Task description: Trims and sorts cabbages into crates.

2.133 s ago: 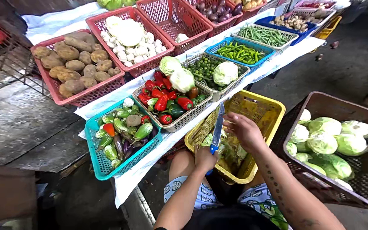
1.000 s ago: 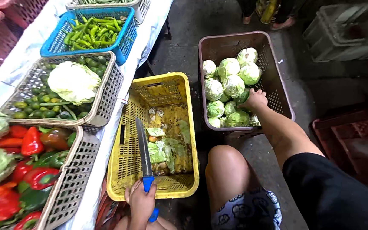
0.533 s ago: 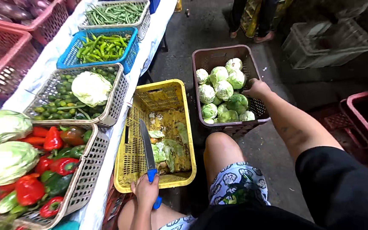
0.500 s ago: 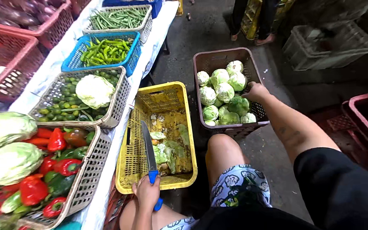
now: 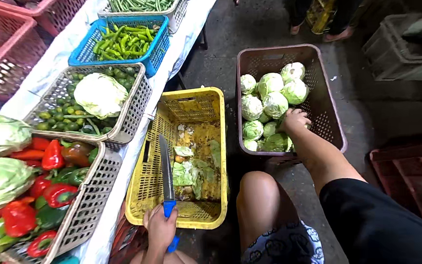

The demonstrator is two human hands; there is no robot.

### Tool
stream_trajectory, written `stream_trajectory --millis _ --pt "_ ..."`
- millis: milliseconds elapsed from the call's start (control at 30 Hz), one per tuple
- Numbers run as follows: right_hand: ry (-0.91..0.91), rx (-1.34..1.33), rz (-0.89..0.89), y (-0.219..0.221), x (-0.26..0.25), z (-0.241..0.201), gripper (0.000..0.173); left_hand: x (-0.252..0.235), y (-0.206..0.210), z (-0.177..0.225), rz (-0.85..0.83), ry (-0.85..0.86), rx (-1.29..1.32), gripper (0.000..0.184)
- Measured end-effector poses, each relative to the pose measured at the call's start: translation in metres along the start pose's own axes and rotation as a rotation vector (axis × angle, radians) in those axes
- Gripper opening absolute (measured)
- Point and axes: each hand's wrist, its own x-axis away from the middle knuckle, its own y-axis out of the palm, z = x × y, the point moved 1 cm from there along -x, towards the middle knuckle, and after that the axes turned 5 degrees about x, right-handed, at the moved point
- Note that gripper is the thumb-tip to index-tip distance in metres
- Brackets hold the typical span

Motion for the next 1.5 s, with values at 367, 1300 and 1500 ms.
stream_trajectory --millis 367,1300,1500 --pt "-0.131 -0.196 0.104 -0.032 0.045 0.032 0.105 0.001 -0.007 0.009 -0.053 -0.079 0.011 0.036" --pt "-0.745 -2.327 -0.944 -0.051 0.344 -0.04 0.091 0.067 -0.039 0.068 -0.26 -0.06 0.792 0.034" --pt "-0.489 -1.768 -0.979 -0.019 0.341 -0.055 0.074 0.087 -0.027 0.073 -0.157 -0.063 0.724 0.037"
